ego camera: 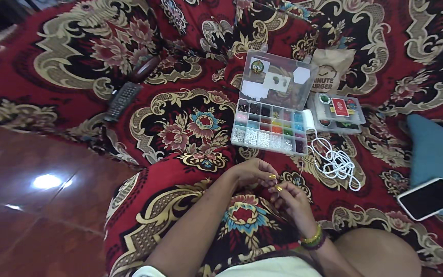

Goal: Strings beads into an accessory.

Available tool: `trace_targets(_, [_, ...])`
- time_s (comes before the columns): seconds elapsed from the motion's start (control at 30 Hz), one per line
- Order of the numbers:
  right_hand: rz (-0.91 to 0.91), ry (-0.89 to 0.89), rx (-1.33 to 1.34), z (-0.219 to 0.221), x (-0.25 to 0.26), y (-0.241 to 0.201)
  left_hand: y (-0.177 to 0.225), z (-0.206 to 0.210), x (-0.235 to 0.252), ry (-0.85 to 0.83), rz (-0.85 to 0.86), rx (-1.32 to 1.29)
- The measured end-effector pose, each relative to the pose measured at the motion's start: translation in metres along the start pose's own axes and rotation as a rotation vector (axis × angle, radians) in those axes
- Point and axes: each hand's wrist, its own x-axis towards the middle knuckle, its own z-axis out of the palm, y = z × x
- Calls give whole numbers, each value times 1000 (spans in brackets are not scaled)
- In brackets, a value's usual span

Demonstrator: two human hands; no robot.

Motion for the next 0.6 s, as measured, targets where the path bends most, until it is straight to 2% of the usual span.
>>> trace_targets(0.6, [17, -3, 20, 1, 1, 2, -1, -1, 0, -8, -29, 44])
